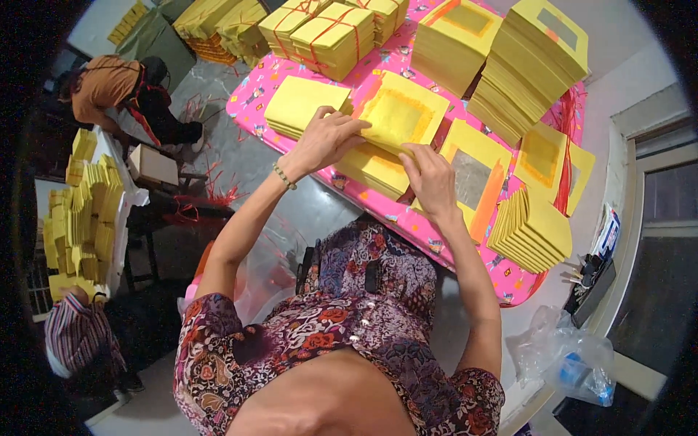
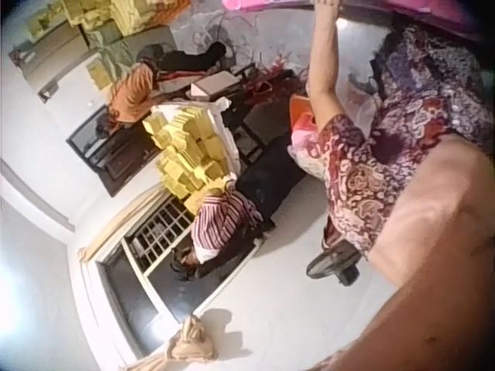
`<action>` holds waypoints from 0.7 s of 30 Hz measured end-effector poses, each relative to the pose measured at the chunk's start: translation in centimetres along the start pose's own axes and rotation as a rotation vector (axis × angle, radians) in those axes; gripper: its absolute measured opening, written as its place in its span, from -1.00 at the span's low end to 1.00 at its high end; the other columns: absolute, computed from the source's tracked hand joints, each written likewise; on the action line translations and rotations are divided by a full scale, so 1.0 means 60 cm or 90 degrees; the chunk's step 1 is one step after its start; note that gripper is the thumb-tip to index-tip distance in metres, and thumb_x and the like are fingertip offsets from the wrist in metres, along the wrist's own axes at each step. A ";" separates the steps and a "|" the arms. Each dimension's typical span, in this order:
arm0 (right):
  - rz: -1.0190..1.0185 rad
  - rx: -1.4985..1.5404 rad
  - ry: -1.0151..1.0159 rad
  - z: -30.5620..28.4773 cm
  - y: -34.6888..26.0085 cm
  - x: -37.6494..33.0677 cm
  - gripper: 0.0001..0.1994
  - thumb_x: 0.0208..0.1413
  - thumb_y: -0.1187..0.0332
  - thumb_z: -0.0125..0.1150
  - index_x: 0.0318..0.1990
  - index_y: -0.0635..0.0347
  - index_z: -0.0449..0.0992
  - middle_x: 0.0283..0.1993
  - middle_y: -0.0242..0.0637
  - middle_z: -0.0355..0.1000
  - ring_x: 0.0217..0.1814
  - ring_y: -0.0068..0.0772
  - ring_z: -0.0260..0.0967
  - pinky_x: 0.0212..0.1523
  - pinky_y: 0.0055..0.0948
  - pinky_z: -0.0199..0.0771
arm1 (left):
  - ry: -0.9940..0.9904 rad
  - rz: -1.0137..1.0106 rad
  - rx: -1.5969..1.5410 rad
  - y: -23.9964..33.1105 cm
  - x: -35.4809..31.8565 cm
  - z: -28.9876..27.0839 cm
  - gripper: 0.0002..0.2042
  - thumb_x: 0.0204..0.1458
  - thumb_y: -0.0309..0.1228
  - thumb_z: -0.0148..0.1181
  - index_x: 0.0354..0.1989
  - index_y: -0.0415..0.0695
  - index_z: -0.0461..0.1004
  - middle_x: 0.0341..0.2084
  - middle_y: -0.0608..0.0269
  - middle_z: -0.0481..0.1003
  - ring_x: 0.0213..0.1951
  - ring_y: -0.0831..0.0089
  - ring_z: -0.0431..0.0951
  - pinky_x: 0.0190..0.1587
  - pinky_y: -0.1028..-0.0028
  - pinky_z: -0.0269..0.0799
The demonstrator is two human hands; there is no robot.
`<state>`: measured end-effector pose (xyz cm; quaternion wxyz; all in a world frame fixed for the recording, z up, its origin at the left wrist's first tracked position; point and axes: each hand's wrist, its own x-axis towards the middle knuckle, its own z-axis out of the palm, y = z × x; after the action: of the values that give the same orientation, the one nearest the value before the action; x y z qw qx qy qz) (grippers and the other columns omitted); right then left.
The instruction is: Folding and stacking sheets of yellow joss paper.
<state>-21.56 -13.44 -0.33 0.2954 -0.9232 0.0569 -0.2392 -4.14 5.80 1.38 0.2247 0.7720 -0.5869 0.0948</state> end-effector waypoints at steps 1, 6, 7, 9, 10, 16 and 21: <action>-0.004 0.031 0.046 -0.001 0.001 0.012 -0.75 0.18 0.27 0.27 -0.08 0.20 0.55 -0.24 -0.09 0.53 -0.34 -0.06 0.51 -0.31 -0.22 0.50 | 0.005 -0.015 -0.016 0.005 0.004 -0.007 -0.57 0.06 -0.31 0.28 0.14 -0.02 0.42 -0.14 0.19 0.52 -0.04 0.25 0.49 0.13 0.20 0.26; 0.146 0.081 0.058 -0.023 0.045 0.079 -0.71 0.20 0.24 0.25 -0.07 0.28 0.53 -0.39 -0.01 0.51 -0.48 -0.18 0.44 -0.39 -0.30 0.42 | 0.192 0.015 0.033 0.027 0.022 0.004 -0.33 -0.08 -0.38 0.37 0.30 0.01 0.32 0.22 0.05 0.28 0.25 0.05 0.25 0.26 0.13 0.18; 0.186 0.077 0.032 -0.028 0.059 0.094 -0.69 0.19 0.22 0.25 -0.07 0.28 0.53 -0.41 -0.01 0.50 -0.50 -0.22 0.42 -0.40 -0.30 0.40 | 0.179 0.022 0.020 0.031 0.026 0.015 -0.33 -0.09 -0.39 0.38 0.29 0.02 0.33 0.21 0.06 0.29 0.24 0.06 0.27 0.25 0.12 0.20; 0.246 0.073 -0.013 -0.034 0.073 0.123 -0.65 0.17 0.18 0.24 -0.05 0.28 0.54 -0.36 0.02 0.54 -0.40 -0.20 0.50 -0.33 -0.28 0.44 | 0.133 0.029 0.003 0.036 0.031 0.038 -0.31 -0.06 -0.35 0.38 0.33 0.06 0.28 0.25 0.07 0.26 0.26 0.06 0.25 0.24 0.09 0.23; 0.245 0.071 -0.007 -0.030 0.091 0.133 -0.65 0.17 0.18 0.24 -0.05 0.28 0.54 -0.36 0.02 0.54 -0.40 -0.20 0.50 -0.33 -0.28 0.44 | 0.136 0.034 0.003 0.041 0.038 0.045 -0.31 -0.06 -0.35 0.38 0.33 0.06 0.28 0.25 0.07 0.26 0.26 0.06 0.25 0.24 0.09 0.23; 0.183 0.160 0.010 -0.001 0.160 0.177 -0.64 0.15 0.18 0.25 -0.05 0.30 0.57 -0.12 0.10 0.57 0.00 -0.03 0.55 0.00 -0.21 0.46 | 0.007 -0.005 0.095 0.042 0.060 0.084 -0.32 0.15 0.00 0.13 0.44 0.18 0.10 0.38 -0.06 0.10 0.37 -0.08 0.10 0.35 0.00 0.06; 0.156 -0.051 -0.036 0.002 0.165 0.195 -0.63 0.14 0.14 0.25 -0.06 0.26 0.57 -0.04 0.04 0.54 0.06 0.10 0.46 0.07 -0.10 0.42 | -0.030 -0.038 0.068 0.035 0.069 0.102 -0.31 0.18 0.14 0.01 0.46 0.20 0.07 0.41 -0.13 0.04 0.41 -0.19 0.01 0.40 -0.09 -0.08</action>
<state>-10.87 -24.39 -1.33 0.2866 -0.9268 0.1707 -0.1728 -5.63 -1.03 -1.84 0.1720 0.8022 -0.5627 0.1013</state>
